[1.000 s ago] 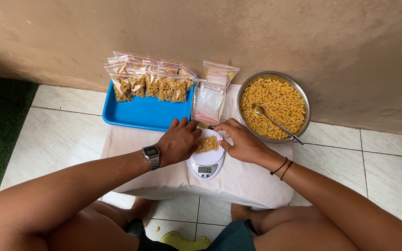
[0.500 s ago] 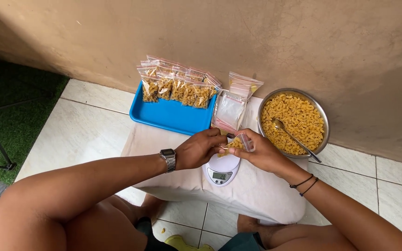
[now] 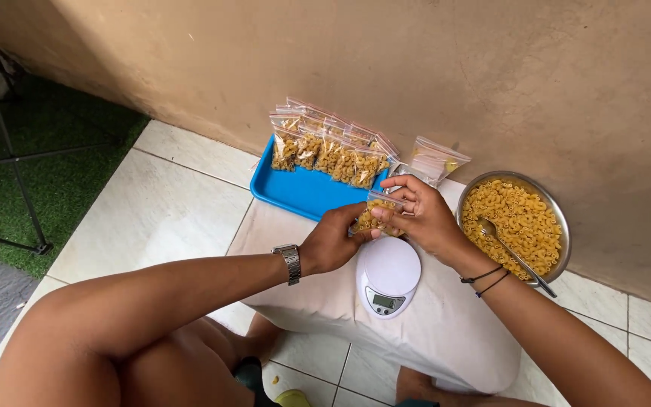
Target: Packaging dry macaroni into small plastic bags, weighing them on a scale, and organizing them in a tray.
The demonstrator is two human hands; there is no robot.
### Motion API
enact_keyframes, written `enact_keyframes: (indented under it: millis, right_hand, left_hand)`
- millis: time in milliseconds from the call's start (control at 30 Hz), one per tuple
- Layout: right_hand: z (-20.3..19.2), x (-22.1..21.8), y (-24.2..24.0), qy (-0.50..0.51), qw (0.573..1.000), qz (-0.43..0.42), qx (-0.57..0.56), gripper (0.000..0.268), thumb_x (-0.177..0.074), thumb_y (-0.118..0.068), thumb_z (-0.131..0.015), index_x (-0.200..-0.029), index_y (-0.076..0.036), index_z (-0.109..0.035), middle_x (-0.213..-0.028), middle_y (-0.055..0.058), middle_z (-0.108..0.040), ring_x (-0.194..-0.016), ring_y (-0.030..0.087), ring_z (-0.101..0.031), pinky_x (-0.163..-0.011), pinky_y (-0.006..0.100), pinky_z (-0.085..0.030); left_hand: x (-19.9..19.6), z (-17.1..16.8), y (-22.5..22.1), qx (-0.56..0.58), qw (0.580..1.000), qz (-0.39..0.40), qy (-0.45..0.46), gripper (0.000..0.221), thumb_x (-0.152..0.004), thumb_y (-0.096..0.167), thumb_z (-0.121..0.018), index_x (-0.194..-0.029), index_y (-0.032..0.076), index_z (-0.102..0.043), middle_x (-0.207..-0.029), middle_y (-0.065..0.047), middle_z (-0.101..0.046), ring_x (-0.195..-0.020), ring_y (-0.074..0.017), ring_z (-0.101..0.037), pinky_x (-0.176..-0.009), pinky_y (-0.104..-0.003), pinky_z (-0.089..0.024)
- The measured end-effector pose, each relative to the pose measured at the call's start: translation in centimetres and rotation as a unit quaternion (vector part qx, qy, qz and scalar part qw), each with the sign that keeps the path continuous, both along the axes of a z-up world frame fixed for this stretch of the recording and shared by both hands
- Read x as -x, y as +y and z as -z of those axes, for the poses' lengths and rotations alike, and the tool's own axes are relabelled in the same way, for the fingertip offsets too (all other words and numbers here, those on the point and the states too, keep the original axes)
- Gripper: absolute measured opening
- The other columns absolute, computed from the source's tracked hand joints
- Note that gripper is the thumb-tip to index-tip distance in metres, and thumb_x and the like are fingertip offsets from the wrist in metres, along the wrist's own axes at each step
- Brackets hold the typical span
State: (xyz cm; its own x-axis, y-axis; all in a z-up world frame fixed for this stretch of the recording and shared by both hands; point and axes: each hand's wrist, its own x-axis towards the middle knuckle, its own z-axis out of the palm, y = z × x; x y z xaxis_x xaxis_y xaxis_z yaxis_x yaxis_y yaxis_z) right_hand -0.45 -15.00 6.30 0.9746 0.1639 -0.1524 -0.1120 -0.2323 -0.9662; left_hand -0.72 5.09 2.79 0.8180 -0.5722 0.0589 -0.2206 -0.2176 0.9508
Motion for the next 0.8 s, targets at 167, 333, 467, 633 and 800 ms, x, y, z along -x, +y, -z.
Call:
enact_keyframes:
  millis: [167,333,467,633,800]
  right_hand:
    - [0.8,-0.9,2.5,0.056,0.998,-0.026,0.015,0.041,-0.087,-0.014,-0.079,-0.122,0.003,-0.066,-0.074,0.009,-0.062,-0.053,0.01,-0.058,-0.04,0.02,-0.048]
    - [5.7,-4.5,3.8,0.057,0.998,-0.015,0.021,0.044,-0.09,-0.008,-0.074,-0.13,0.008,-0.061,-0.065,0.011,-0.062,-0.043,0.011,-0.058,-0.035,0.02,-0.044]
    - [9.9,-9.0,5.1,-0.007,0.996,-0.013,0.086,0.034,-0.092,-0.007,-0.072,-0.122,0.006,-0.065,-0.064,0.011,-0.067,-0.043,0.012,-0.062,-0.035,0.021,-0.045]
    - [11.4,-12.3,8.1,-0.042,0.981,-0.026,0.189,0.029,-0.09,-0.012,-0.074,-0.116,0.001,-0.068,-0.064,0.01,-0.072,-0.045,0.014,-0.067,-0.041,0.024,-0.049]
    - [13.2,-14.1,10.2,-0.036,0.968,0.027,0.248,0.009,-0.091,-0.021,-0.07,-0.094,-0.014,-0.074,-0.056,0.002,-0.07,-0.047,0.015,-0.069,-0.051,0.026,-0.052]
  left_hand:
    - [-1.5,1.5,2.2,-0.032,0.999,-0.031,0.005,0.017,-0.099,0.018,-0.068,-0.11,0.006,-0.064,-0.099,-0.015,-0.07,-0.1,-0.0342,-0.069,-0.087,-0.042,-0.056]
    - [-2.7,4.9,3.2,-0.179,0.979,-0.081,0.054,0.046,-0.091,0.03,-0.074,-0.125,0.007,-0.053,-0.118,-0.016,-0.065,-0.117,-0.0385,-0.063,-0.095,-0.052,-0.053]
    - [-3.1,6.2,4.2,-0.305,0.947,-0.103,0.027,0.056,-0.088,0.033,-0.073,-0.13,0.011,-0.042,-0.123,-0.012,-0.055,-0.122,-0.0388,-0.057,-0.098,-0.055,-0.049]
    - [-3.0,4.4,5.3,-0.306,0.948,-0.083,-0.02,0.032,-0.09,0.026,-0.065,-0.116,0.013,-0.05,-0.112,-0.007,-0.055,-0.116,-0.0359,-0.06,-0.094,-0.052,-0.049]
    - [-2.9,3.0,5.8,-0.25,0.965,-0.071,-0.041,0.024,-0.091,0.019,-0.065,-0.111,0.012,-0.055,-0.105,-0.006,-0.054,-0.111,-0.0321,-0.059,-0.089,-0.045,-0.045]
